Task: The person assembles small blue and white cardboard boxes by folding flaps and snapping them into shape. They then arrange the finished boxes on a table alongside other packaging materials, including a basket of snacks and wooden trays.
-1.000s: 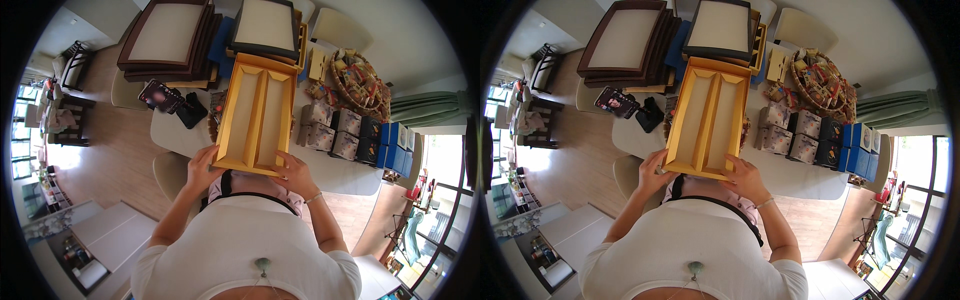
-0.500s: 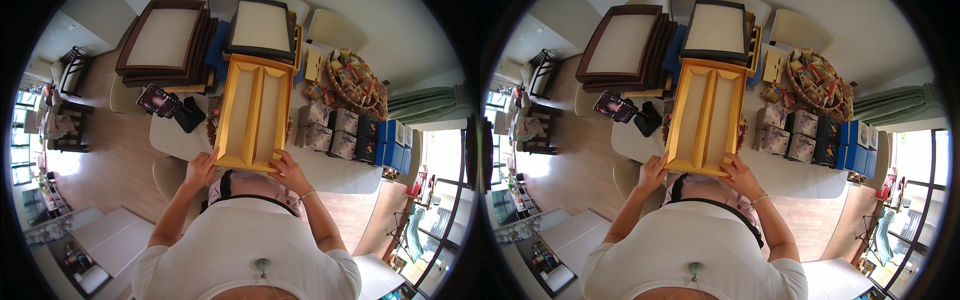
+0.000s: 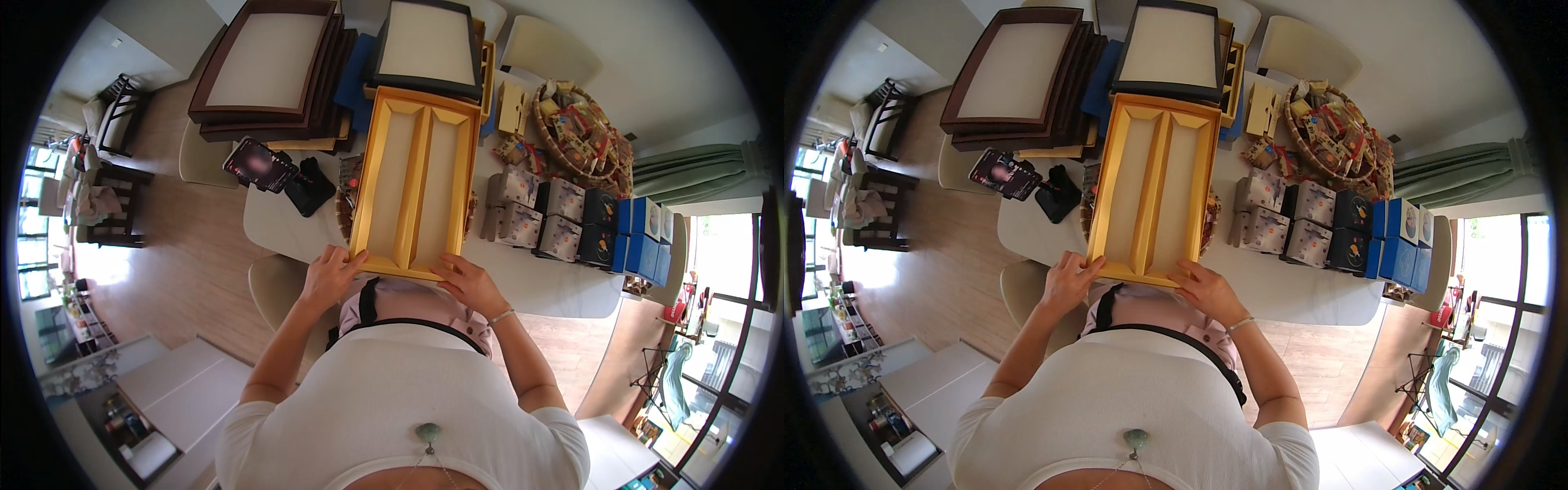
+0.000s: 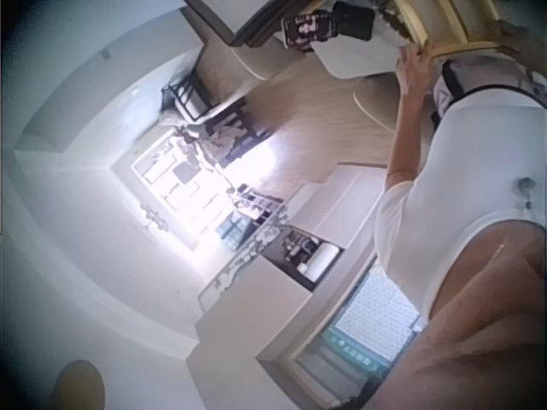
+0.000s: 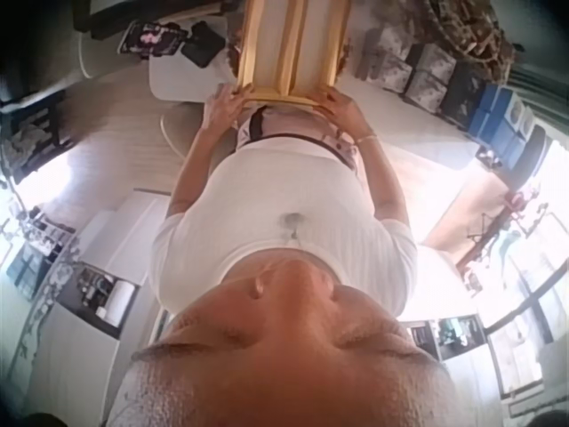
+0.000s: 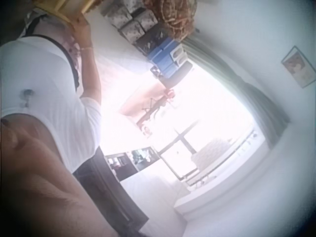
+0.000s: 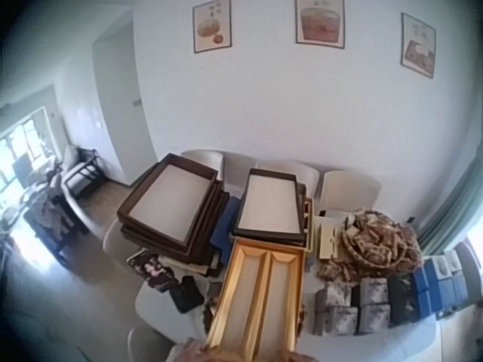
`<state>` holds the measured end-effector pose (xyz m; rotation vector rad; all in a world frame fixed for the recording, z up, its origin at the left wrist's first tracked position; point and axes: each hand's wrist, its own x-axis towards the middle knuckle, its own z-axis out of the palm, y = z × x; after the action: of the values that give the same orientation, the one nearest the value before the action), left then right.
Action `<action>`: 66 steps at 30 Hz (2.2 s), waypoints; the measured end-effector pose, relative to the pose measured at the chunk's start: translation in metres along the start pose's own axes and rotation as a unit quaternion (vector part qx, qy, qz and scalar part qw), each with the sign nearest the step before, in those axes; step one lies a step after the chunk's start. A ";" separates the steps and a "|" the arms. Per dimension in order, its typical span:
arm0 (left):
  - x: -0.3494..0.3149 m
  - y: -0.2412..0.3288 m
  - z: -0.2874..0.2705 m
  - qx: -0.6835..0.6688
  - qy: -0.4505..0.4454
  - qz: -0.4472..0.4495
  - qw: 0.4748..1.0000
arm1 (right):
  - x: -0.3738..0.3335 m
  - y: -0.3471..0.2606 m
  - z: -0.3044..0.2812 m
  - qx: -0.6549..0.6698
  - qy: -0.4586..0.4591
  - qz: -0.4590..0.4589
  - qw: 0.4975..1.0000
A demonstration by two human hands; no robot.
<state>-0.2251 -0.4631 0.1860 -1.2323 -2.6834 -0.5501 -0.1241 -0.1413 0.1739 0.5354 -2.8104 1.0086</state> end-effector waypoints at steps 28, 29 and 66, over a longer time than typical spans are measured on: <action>0.022 -0.036 0.018 -0.576 -0.204 -0.374 0.698 | -0.003 0.008 0.002 0.519 0.013 0.399 0.755; 0.022 -0.033 0.021 -0.552 -0.197 -0.385 0.713 | -0.002 0.009 0.008 0.502 0.028 0.403 0.764; 0.102 -0.029 0.048 -0.086 -0.159 -0.354 0.918 | 0.179 0.017 0.001 -0.208 0.077 0.160 0.962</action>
<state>-0.3132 -0.3903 0.1619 -0.3385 -3.4066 -0.7236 -0.2971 -0.1813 0.2021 -0.0458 -2.8950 0.4392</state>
